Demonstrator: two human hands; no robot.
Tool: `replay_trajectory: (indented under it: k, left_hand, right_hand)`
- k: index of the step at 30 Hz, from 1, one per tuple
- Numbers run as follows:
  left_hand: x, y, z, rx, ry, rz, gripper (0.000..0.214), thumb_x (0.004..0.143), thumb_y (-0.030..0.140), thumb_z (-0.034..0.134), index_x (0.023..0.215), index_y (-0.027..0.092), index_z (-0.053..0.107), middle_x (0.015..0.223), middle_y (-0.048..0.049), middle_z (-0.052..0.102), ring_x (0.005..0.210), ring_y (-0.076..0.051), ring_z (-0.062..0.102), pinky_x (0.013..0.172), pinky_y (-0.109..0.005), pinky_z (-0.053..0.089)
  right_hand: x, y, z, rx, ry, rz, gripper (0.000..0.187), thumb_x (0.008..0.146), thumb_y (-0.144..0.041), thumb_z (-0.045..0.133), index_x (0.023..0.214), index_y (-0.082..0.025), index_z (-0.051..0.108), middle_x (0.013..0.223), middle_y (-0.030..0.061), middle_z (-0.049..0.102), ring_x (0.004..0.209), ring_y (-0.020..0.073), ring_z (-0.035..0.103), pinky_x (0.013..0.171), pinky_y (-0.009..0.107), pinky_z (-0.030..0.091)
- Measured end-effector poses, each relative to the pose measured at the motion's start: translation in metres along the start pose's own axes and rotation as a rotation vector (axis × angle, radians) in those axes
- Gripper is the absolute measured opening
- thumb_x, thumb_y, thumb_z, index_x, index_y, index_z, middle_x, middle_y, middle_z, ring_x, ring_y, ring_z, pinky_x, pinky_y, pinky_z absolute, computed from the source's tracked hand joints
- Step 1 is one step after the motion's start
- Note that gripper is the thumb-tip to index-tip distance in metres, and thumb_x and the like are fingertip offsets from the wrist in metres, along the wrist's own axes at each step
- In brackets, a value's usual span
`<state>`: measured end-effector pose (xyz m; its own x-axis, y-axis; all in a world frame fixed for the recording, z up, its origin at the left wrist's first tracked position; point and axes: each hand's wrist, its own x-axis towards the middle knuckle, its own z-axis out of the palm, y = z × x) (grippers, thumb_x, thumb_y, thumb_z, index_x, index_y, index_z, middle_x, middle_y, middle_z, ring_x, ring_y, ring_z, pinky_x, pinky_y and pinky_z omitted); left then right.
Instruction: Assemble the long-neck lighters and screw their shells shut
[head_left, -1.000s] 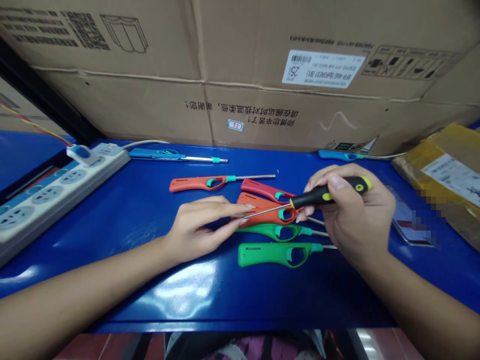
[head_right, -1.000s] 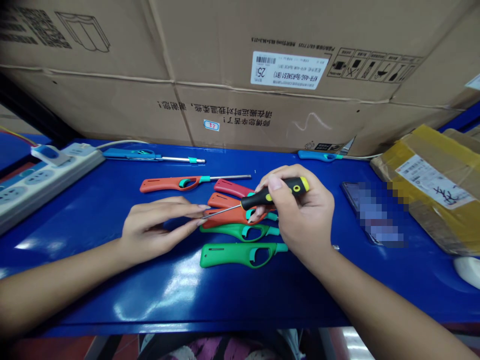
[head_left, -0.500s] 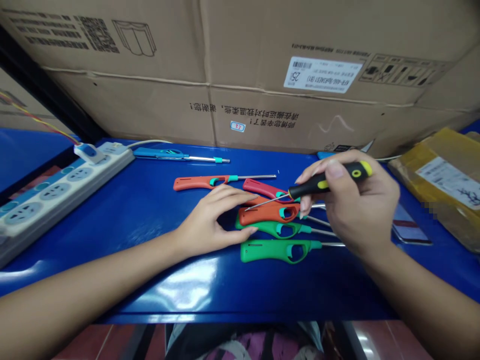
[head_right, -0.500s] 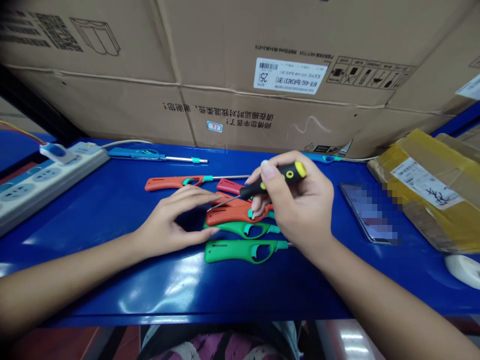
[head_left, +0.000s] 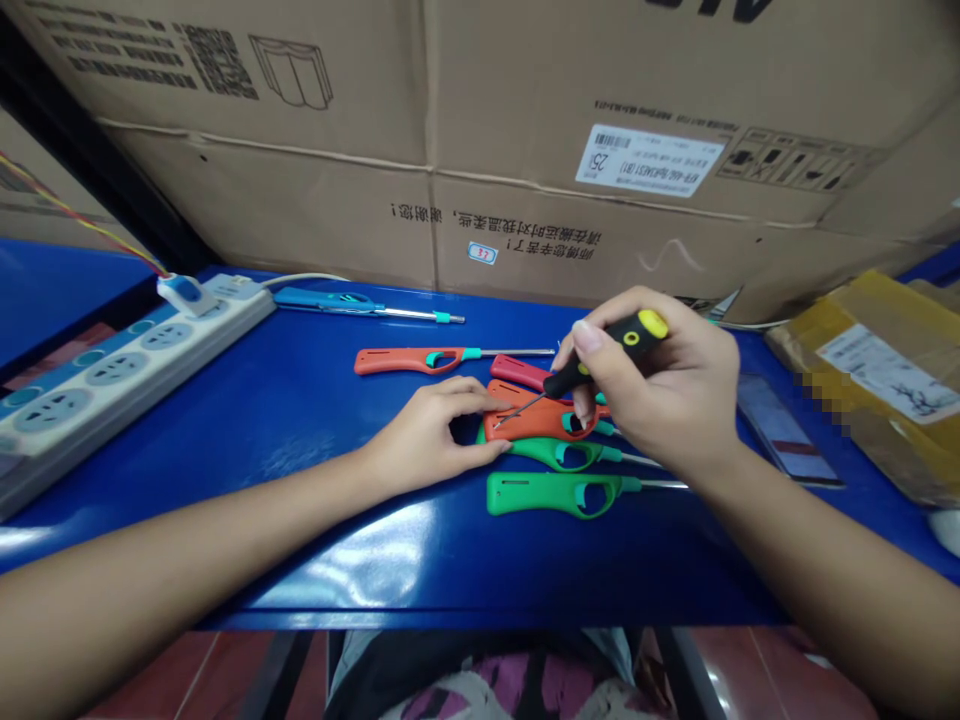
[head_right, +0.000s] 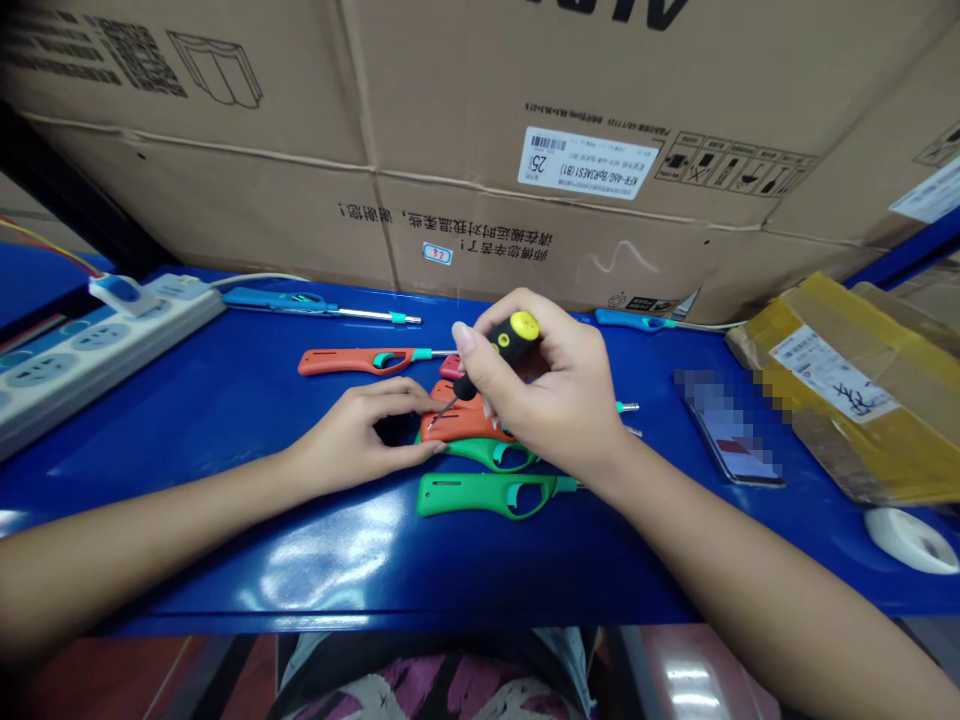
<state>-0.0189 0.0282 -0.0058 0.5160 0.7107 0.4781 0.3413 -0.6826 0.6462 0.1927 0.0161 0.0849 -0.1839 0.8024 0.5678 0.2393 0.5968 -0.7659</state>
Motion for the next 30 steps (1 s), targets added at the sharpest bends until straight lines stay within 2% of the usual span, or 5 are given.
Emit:
replay_trajectory:
  k: [11,22,30]
  left_hand:
    - [0.000,0.002,-0.002,-0.029,-0.025,-0.061,0.035,0.082,0.028,0.078,0.114,0.014,0.073,0.103,-0.0079,0.072,0.094,-0.019,0.070,0.089,-0.031,0.055]
    - [-0.001,0.002,-0.001,-0.024,-0.033,-0.074,0.034,0.082,0.030,0.078,0.112,0.014,0.074,0.104,-0.0085,0.072,0.094,-0.019,0.070,0.090,-0.031,0.055]
    - [-0.001,0.002,-0.001,-0.027,-0.040,-0.077,0.035,0.082,0.029,0.078,0.114,0.015,0.074,0.106,-0.0083,0.072,0.095,-0.019,0.070,0.091,-0.031,0.055]
  right_hand:
    - [0.001,0.004,0.005,-0.047,-0.026,-0.083,0.015,0.093,-0.028,0.067,0.080,-0.022,0.063,0.068,-0.0017,0.068,0.045,0.0082,0.055,0.041,0.022,0.044]
    - [0.003,0.005,0.013,-0.116,-0.064,-0.071,0.016,0.092,-0.032,0.067,0.080,-0.024,0.062,0.057,-0.0056,0.059,0.043,0.0082,0.050,0.042,0.022,0.040]
    - [0.000,0.005,0.010,-0.086,0.010,-0.088,0.017,0.093,-0.031,0.066,0.078,-0.023,0.062,0.061,-0.0038,0.063,0.043,0.0081,0.051,0.041,0.023,0.040]
